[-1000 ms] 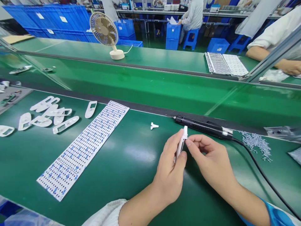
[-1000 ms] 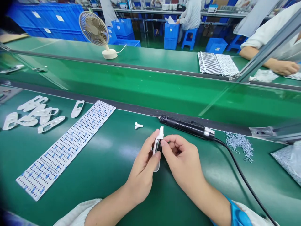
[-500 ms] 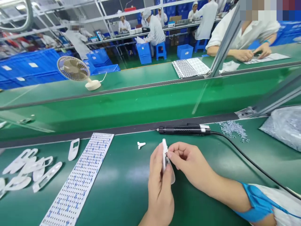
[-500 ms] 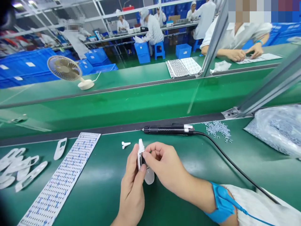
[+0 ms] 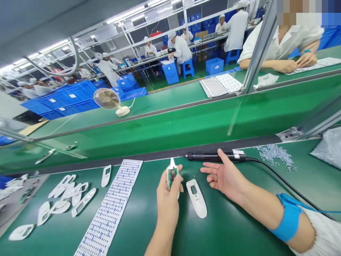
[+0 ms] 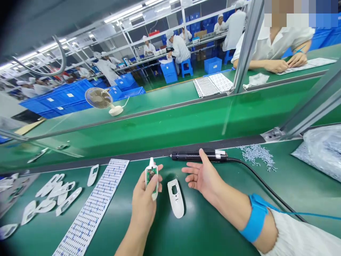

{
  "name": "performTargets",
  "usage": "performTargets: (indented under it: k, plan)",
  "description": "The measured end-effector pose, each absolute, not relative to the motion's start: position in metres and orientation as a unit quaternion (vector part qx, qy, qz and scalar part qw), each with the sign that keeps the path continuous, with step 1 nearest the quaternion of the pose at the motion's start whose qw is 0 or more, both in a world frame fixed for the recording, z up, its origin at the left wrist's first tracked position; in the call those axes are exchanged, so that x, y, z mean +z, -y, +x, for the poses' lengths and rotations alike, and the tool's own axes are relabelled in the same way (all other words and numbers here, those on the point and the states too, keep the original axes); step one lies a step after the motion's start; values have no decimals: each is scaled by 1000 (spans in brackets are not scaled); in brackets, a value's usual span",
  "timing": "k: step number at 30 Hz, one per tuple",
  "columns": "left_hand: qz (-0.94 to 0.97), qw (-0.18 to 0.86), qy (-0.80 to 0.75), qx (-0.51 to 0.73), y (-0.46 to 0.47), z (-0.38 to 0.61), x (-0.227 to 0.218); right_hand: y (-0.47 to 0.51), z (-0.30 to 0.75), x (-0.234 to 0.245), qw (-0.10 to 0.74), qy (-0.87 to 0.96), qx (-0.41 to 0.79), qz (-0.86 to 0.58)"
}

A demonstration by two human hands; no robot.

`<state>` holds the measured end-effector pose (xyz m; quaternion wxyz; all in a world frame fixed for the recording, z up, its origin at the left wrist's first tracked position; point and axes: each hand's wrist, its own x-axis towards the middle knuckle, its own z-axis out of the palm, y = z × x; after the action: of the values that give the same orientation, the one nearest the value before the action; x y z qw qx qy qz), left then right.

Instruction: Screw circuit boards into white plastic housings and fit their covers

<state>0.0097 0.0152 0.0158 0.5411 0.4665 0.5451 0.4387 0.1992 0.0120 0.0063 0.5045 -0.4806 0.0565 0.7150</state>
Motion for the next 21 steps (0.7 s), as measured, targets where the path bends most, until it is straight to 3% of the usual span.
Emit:
performTargets:
  k: [8, 12, 17, 21]
  plan:
    - [809, 285, -485, 170, -98, 44, 28, -15, 199, 4, 503, -35, 732, -458]
    - [849, 253, -458, 81, -113, 54, 34, -19, 200, -1, 518, -39, 730, -444]
    - [843, 257, -464, 91, -98, 55, 45, -21, 188, -4, 571, -33, 736, -363]
    - [777, 309, -491, 245, -59, 69, 44, -26, 194, -5, 680, 32, 623, -387]
